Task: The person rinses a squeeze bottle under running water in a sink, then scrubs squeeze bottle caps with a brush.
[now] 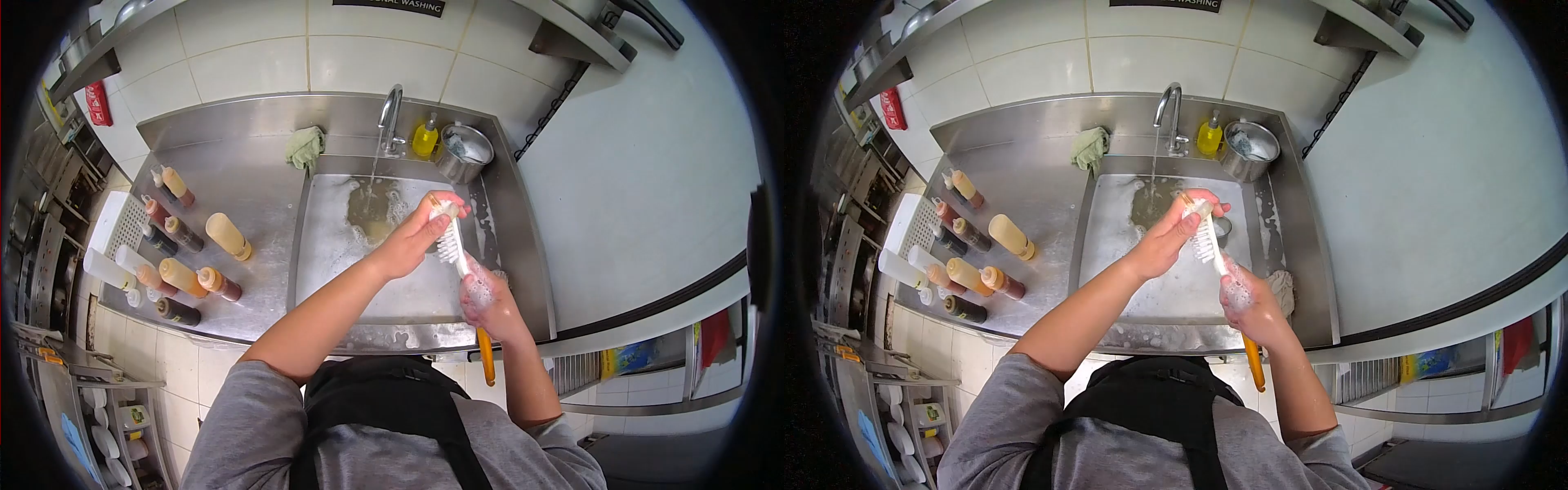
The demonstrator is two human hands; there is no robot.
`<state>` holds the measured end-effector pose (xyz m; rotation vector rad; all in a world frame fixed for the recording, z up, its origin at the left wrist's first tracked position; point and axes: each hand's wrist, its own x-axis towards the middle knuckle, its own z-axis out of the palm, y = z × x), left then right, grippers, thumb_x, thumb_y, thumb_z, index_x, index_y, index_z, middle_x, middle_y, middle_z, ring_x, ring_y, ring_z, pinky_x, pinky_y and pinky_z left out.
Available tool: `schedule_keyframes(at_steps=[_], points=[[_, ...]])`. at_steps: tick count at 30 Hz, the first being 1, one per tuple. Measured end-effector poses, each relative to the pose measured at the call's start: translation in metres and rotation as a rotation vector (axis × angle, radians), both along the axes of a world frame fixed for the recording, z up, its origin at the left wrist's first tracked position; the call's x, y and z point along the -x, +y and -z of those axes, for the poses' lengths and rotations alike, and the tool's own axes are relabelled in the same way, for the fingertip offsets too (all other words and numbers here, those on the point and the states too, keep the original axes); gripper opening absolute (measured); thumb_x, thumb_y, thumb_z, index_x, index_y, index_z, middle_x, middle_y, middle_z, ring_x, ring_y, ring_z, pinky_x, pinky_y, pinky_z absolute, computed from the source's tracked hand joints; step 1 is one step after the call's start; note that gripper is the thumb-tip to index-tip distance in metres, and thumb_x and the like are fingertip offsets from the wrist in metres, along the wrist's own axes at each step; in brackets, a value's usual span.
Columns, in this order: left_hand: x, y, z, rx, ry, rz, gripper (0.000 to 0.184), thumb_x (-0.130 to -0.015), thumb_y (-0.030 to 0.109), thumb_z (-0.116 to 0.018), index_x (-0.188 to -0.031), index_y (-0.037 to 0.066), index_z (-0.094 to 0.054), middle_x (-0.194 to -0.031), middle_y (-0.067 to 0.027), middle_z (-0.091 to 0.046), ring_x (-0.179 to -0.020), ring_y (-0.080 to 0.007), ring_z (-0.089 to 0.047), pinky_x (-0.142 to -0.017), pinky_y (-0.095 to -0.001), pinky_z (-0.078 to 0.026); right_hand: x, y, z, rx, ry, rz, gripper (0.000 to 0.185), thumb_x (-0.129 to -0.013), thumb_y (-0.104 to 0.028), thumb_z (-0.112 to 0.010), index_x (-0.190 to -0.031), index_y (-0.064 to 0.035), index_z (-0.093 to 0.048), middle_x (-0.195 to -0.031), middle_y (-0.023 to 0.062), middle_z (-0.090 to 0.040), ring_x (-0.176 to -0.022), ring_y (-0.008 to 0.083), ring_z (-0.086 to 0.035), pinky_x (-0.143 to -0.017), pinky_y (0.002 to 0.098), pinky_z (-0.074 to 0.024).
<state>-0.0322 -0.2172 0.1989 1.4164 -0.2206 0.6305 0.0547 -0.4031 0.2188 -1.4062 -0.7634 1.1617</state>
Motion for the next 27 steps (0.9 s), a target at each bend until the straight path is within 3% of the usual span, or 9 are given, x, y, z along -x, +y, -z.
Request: schedule_keyframes(at_steps=[4,9,16,18,19,22,23,25,27], points=[[0.001,-0.001,0.002,-0.011,0.031,-0.008,0.042,-0.099,0.039,-0.034,-0.128,0.008,-0.033,-0.121,-0.0104,-0.045,-0.130,-0.0246,-0.035,-0.106,-0.0375,-0.026,-0.003,0.005,0.017,-0.076,-0.458,0.036,0.042,-0.096,-0.023,-0.050,-0.136,-0.0160,-0.042,-0.067,-0.0029,-0.042,-0.049,0.0049,-0.034,-0.042,0.0199,-0.0288],[0.000,0.004,0.005,0.081,0.023,0.058,0.044,-0.098,0.042,-0.035,-0.127,0.009,-0.034,-0.120,-0.0087,-0.045,-0.133,-0.0248,-0.031,-0.107,-0.0385,-0.023,-0.009,-0.008,-0.008,0.025,0.522,-0.128,0.050,-0.096,-0.031,-0.048,-0.141,-0.0173,-0.032,-0.063,-0.0034,-0.038,-0.043,0.0052,-0.033,-0.038,0.0189,-0.0286],[0.001,0.001,0.004,-0.001,0.024,0.084,0.045,-0.097,0.045,-0.037,-0.126,0.010,-0.034,-0.121,-0.0082,-0.044,-0.132,-0.0239,-0.031,-0.107,-0.0397,-0.023,-0.006,-0.009,0.008,-0.099,1.109,-0.217,0.058,-0.095,-0.039,-0.047,-0.144,-0.0190,-0.024,-0.060,-0.0032,-0.033,-0.041,0.0041,-0.031,-0.036,0.0188,-0.0302],[0.001,0.001,0.008,0.008,0.068,0.086,0.044,-0.097,0.043,-0.037,-0.127,0.011,-0.032,-0.122,-0.0081,-0.043,-0.132,-0.0226,-0.031,-0.107,-0.0384,-0.023,-0.001,-0.005,0.004,-0.038,0.740,-0.136,0.054,-0.095,-0.036,-0.047,-0.143,-0.0181,-0.029,-0.062,-0.0027,-0.039,-0.041,0.0072,-0.035,-0.037,0.0225,-0.0334],[0.001,0.002,0.009,0.009,0.069,0.087,0.044,-0.097,0.043,-0.037,-0.127,0.011,-0.032,-0.122,-0.0081,-0.043,-0.132,-0.0226,-0.031,-0.107,-0.0384,-0.023,-0.004,-0.002,0.016,-0.037,0.741,-0.135,0.054,-0.095,-0.036,-0.047,-0.143,-0.0181,-0.029,-0.062,-0.0027,-0.039,-0.041,0.0072,-0.035,-0.037,0.0225,-0.0334],[-0.002,0.002,0.014,-0.056,0.123,0.020,0.040,-0.099,0.039,-0.036,-0.127,0.011,-0.031,-0.121,-0.0071,-0.042,-0.126,-0.0195,-0.034,-0.106,-0.0356,-0.024,-0.009,0.006,0.032,0.042,-1.049,0.043,0.045,-0.094,-0.013,-0.050,-0.138,-0.0140,-0.040,-0.072,0.0086,-0.057,-0.057,0.0157,-0.054,-0.054,0.0333,-0.0458],[-0.004,0.000,0.019,-0.055,0.156,-0.033,0.038,-0.099,0.037,-0.036,-0.126,0.011,-0.031,-0.121,-0.0066,-0.041,-0.123,-0.0180,-0.035,-0.105,-0.0343,-0.025,-0.004,0.009,0.026,0.041,-1.051,0.040,0.045,-0.094,-0.013,-0.050,-0.138,-0.0140,-0.040,-0.072,0.0086,-0.057,-0.057,0.0157,-0.054,-0.054,0.0333,-0.0458],[-0.006,-0.006,0.022,-0.049,0.193,-0.088,0.036,-0.100,0.035,-0.035,-0.126,0.011,-0.031,-0.120,-0.0062,-0.041,-0.119,-0.0165,-0.036,-0.104,-0.0331,-0.026,0.005,0.013,0.023,0.185,-1.473,0.124,0.046,-0.092,-0.010,-0.052,-0.137,-0.0104,-0.040,-0.074,0.0143,-0.058,-0.062,0.0171,-0.057,-0.060,0.0368,-0.0478],[-0.009,-0.012,0.023,-0.030,0.232,-0.200,0.033,-0.100,0.034,-0.035,-0.123,0.012,-0.033,-0.118,-0.0050,-0.040,-0.115,-0.0150,-0.037,-0.102,-0.0318,-0.027,0.004,0.014,0.030,0.149,-1.466,0.133,0.047,-0.093,-0.011,-0.051,-0.138,-0.0099,-0.039,-0.074,0.0118,-0.057,-0.061,0.0171,-0.056,-0.058,0.0355,-0.0474]])
